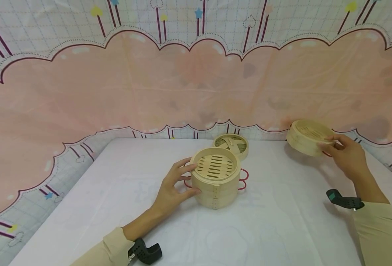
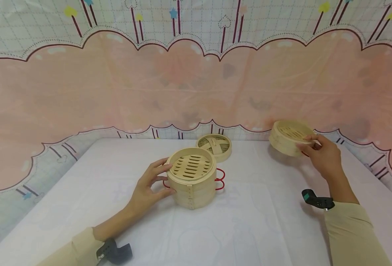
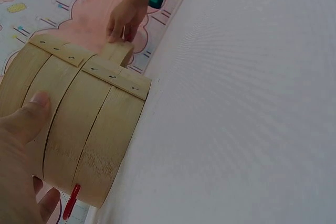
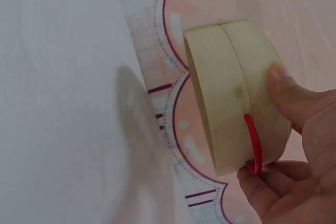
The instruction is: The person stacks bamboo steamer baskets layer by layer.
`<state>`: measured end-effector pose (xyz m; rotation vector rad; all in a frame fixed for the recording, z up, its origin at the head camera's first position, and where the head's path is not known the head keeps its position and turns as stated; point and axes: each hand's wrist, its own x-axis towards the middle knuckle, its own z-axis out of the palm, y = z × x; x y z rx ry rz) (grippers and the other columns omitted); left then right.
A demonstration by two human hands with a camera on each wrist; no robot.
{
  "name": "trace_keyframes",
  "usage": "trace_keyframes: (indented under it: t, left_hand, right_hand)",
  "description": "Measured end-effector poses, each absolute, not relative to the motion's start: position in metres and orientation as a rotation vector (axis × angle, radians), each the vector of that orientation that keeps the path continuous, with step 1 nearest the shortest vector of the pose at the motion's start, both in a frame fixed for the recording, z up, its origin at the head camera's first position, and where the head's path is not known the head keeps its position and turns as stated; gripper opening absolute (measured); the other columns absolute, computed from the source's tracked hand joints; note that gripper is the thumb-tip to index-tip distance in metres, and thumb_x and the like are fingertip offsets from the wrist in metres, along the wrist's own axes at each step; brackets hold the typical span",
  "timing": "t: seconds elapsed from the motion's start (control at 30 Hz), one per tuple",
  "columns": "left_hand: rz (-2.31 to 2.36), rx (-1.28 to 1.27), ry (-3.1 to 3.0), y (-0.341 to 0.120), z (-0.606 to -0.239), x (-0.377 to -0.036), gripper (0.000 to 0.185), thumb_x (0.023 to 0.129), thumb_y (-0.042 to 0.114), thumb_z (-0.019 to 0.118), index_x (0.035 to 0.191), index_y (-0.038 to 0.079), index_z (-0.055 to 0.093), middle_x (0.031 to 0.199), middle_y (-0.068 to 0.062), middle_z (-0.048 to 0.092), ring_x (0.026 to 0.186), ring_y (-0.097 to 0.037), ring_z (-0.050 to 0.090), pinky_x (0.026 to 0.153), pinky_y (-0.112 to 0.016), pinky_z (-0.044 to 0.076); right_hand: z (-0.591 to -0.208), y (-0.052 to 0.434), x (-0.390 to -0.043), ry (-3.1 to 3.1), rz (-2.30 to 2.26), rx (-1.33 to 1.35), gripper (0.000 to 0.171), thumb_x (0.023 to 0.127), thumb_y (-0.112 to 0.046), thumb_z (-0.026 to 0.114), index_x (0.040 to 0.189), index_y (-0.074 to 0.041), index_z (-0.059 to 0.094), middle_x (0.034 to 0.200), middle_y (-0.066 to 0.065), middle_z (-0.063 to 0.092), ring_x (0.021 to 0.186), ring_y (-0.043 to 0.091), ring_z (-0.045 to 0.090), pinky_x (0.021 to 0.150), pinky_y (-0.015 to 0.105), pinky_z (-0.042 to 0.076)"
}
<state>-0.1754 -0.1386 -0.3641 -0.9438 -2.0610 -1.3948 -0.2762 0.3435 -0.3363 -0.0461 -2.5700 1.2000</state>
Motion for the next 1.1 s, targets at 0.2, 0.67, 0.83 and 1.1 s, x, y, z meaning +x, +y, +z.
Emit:
trace_keyframes:
  t: [0.2, 0.67, 0.83, 1.1]
  left_hand:
    - [-1.394, -0.950, -2.059, -0.139, -0.363, -0.176, 0.065, 0.066, -0.011, 0.081, 0.125, -0.004, 0.054, 0.135, -0.028, 0.042, 0.121, -0.037, 0.045, 0.077, -0.053, 0.052]
    - [-1.403, -0.936, -2.079, -0.138, -0.358, -0.177, 0.065, 0.067, -0.010, 0.081, 0.126, -0.003, 0.054, 0.136, -0.027, 0.042, 0.121, -0.039, 0.045, 0.077, -0.052, 0.052]
    - [-1.397, -0.932, -2.078, -0.137, -0.358, -0.175, 0.065, 0.067, -0.009, 0.081, 0.125, -0.004, 0.053, 0.136, -0.028, 0.042, 0.121, -0.040, 0.046, 0.077, -0.052, 0.052]
    - [-1.395, -0.929, -2.075, -0.135, -0.359, -0.174, 0.064, 0.067, -0.009, 0.081, 0.125, -0.004, 0.054, 0.136, -0.027, 0.042, 0.121, -0.040, 0.045, 0.077, -0.051, 0.053]
  right_hand:
    - [-0.322, 0.334, -0.274, -2.571, 1.159, -0.019, 0.061, 0.089, -0.049, 0.061, 0.125, -0.002, 0.048, 0.138, 0.028, 0.042, 0.092, -0.005, 0.059, 0.060, 0.004, 0.041]
    - [-0.298, 0.315, -0.272, -2.487, 1.343, 0.010, 0.045, 0.088, -0.043, 0.066, 0.118, -0.012, 0.052, 0.143, 0.014, 0.035, 0.116, 0.010, 0.053, 0.069, 0.003, 0.043]
    - [-0.293, 0.307, -0.269, -2.371, 1.441, 0.109, 0.038, 0.087, -0.029, 0.070, 0.116, -0.009, 0.054, 0.134, 0.010, 0.041, 0.092, -0.012, 0.054, 0.070, 0.007, 0.047]
    - [-0.286, 0.300, -0.264, -2.386, 1.443, 0.189, 0.038, 0.087, -0.028, 0.070, 0.115, -0.007, 0.055, 0.118, -0.004, 0.050, 0.089, -0.013, 0.057, 0.069, 0.008, 0.047]
